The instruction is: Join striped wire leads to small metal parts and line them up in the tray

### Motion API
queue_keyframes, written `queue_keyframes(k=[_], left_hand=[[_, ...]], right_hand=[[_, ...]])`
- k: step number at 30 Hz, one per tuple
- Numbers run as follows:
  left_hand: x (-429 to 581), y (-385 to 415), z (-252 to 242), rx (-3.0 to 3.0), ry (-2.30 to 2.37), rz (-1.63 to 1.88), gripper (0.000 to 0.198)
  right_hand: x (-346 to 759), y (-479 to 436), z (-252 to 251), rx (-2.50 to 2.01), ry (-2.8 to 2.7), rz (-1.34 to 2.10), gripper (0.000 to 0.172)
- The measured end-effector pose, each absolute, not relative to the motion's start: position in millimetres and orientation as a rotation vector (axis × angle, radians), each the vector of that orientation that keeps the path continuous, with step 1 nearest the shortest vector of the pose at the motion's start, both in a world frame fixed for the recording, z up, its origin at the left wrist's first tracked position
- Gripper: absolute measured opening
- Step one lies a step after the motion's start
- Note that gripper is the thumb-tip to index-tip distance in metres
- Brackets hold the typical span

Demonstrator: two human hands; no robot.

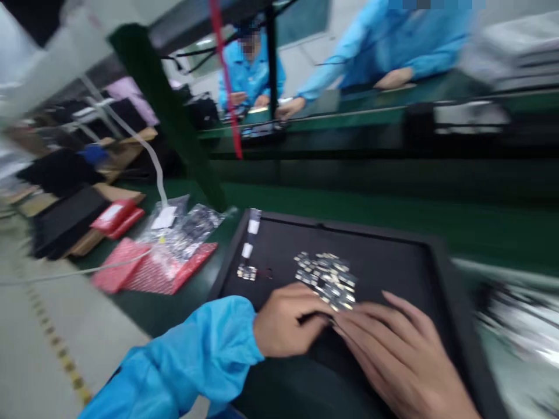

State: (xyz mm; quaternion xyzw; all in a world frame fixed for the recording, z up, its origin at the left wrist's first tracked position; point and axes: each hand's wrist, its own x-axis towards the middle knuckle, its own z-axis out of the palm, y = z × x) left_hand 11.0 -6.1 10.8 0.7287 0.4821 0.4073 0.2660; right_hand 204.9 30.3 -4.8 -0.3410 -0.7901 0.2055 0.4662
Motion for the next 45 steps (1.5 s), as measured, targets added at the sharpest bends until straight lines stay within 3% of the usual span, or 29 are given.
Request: queue_keyframes(k=[1,3,6,13,16,21,25,36,45], left_hand=[[9.0,-5.9,15.8,1.890,1.324,1.143,0.017],[3.2,-1.7,21.5,1.772,1.361,1.140,0.011],[-5.3,11.6,18.5,1.613,1.428,1.112,0.005],[-9.7,21.9,10.3,1.219,1.337,1.256,0.029],[-10.7,23.0,10.3,1.174,1.359,1.266,0.034],[-11.6,25.7,12.9,1.205,1.437,1.203,0.035],[-15.0,27.6,12.4,1.200,1.506,1.173,0.039],[-24.5,39.9,3.0,1.098,1.520,1.092,0.045],[-18.4,37.9,16.1,1.097,1.537,1.084,0.046]], right_hand=[[206.3,29.4,5.7,-0.732,-2.159,0.364,0.030],[209.5,27.7,23.5,-0.752,-2.174,0.059,0.041],[212.7,26.9,41.8,-0.757,-2.009,-0.150,0.031],[276.3,31.0,58.6,-1.147,-1.701,-0.396,0.025],[334.6,37.8,47.7,-1.599,-1.655,-0.234,0.009],[384.0,51.1,25.3,-2.183,-1.768,0.265,0.014],[373.9,65.8,20.5,-2.274,-1.804,0.276,0.012],[360.6,86.4,16.4,-2.488,-1.898,0.297,0.027],[365.1,84.2,16.7,-2.382,-1.786,0.316,0.021]])
